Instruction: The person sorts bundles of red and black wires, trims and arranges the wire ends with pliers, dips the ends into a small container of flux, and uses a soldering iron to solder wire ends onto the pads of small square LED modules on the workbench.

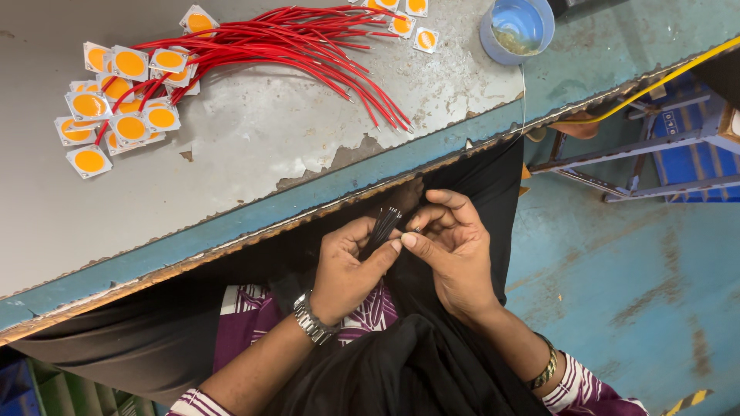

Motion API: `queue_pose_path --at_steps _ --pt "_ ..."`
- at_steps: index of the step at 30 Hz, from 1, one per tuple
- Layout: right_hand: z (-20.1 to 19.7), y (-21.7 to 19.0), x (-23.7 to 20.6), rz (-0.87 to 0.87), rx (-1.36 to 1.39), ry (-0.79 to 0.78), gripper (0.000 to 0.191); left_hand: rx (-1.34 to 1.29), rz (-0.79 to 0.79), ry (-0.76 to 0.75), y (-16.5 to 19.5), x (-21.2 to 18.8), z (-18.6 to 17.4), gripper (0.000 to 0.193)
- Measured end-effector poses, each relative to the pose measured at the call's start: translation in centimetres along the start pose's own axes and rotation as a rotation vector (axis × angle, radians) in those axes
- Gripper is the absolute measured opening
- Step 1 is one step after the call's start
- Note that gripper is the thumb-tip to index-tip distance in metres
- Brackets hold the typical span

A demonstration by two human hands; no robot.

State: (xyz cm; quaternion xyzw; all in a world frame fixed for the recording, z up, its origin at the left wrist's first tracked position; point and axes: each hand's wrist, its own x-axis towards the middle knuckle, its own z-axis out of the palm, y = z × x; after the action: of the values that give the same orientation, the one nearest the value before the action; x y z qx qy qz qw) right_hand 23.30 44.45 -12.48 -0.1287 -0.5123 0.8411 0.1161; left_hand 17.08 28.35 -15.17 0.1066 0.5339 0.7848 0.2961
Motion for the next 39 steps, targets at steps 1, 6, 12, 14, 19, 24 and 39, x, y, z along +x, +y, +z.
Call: queue_pose_path --at_steps 1,6,12,14,19,24,39 --pt "0.1 0.1 -0.2 -0.022 -0.04 0.005 0.053 0.002 0.013 -0.001 -0.1 -0.1 -0.1 0.009" --pt "-0.2 -2.0 0.0 -0.201 -0.27 0.089 0.044 0.075 0.002 0.039 0.1 -0.2 -0.1 0.008" --pt "-5.2 -12.0 7.4 -0.313 0.254 0.077 0.054 0.241 0.053 0.09 1.3 -0.4 0.2 0.008" --pt "-6.9 -14.7 11.4 -0.253 0.295 0.124 0.052 0.262 0.034 0.103 1.7 -0.6 0.3 0.008" --pt "-9.6 -18.3 21.1 -0.332 0.264 0.162 0.039 0.218 0.018 0.143 2.4 -1.1 0.2 0.009" --pt "-12.2 -20.1 26.3 -0.462 -0.021 0.25 0.022 0.161 0.008 0.19 2.2 -1.2 -0.4 0.009" --pt "-14.6 -10.6 2.4 -0.902 -0.392 0.465 0.03 0.098 -0.02 0.153 2.1 -0.3 1.0 0.008"
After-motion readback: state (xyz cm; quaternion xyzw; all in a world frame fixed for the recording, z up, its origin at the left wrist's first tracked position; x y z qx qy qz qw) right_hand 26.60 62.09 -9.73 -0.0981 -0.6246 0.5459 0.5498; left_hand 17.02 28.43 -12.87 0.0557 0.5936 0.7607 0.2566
